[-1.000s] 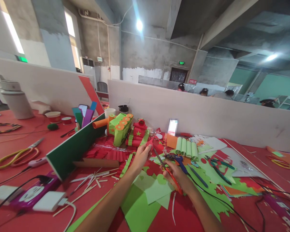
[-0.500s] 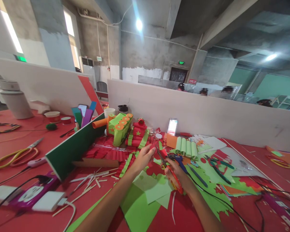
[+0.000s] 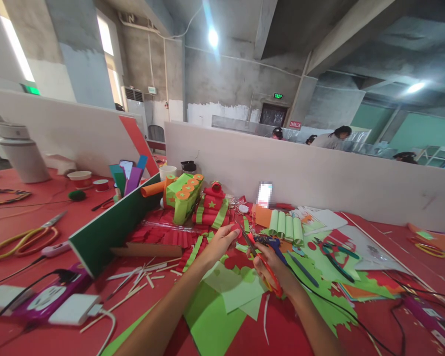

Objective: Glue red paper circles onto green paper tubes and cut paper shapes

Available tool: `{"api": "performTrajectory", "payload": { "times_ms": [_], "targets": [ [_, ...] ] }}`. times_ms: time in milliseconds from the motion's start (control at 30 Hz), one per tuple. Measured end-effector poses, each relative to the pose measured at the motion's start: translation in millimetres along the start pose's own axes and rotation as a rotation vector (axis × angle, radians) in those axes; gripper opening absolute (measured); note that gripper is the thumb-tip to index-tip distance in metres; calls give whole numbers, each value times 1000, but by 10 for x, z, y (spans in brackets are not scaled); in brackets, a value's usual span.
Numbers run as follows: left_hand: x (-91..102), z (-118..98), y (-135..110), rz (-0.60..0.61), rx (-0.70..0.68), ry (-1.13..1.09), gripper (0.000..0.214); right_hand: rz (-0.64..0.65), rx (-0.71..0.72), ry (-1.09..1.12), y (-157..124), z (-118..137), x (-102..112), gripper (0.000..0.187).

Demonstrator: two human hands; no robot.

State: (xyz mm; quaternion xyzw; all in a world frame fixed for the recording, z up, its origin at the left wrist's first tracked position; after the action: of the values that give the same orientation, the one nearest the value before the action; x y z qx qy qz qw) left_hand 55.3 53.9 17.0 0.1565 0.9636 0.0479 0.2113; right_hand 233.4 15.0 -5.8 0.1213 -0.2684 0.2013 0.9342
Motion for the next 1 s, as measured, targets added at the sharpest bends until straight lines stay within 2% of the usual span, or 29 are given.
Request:
{"api": "performTrajectory", "payload": {
  "times_ms": [333,667,1000],
  "targets": [
    [-1,-9,-20,6,30,-18,33,-9,-68,24,7,-25,2,55],
    [2,-21,-17,6,41,-14,32,17,-14,-15,-23,97,27,60],
    [-14,-36,-29,11,36,-1,35,-43,-67,-72,4,-15,33,58]
  ]
}}
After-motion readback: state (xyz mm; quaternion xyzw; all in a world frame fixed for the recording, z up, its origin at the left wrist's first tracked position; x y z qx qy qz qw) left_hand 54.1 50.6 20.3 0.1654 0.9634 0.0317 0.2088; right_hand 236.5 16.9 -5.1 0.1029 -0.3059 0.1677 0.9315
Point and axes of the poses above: each hand's wrist, its own y-axis towards the middle knuckle, its own x-axis out of the back of the hand, z = x × y, the point moved 3 cm from there along y, towards the middle knuckle, and after that the axes turned 15 degrees about -y, right-handed, at the moved point
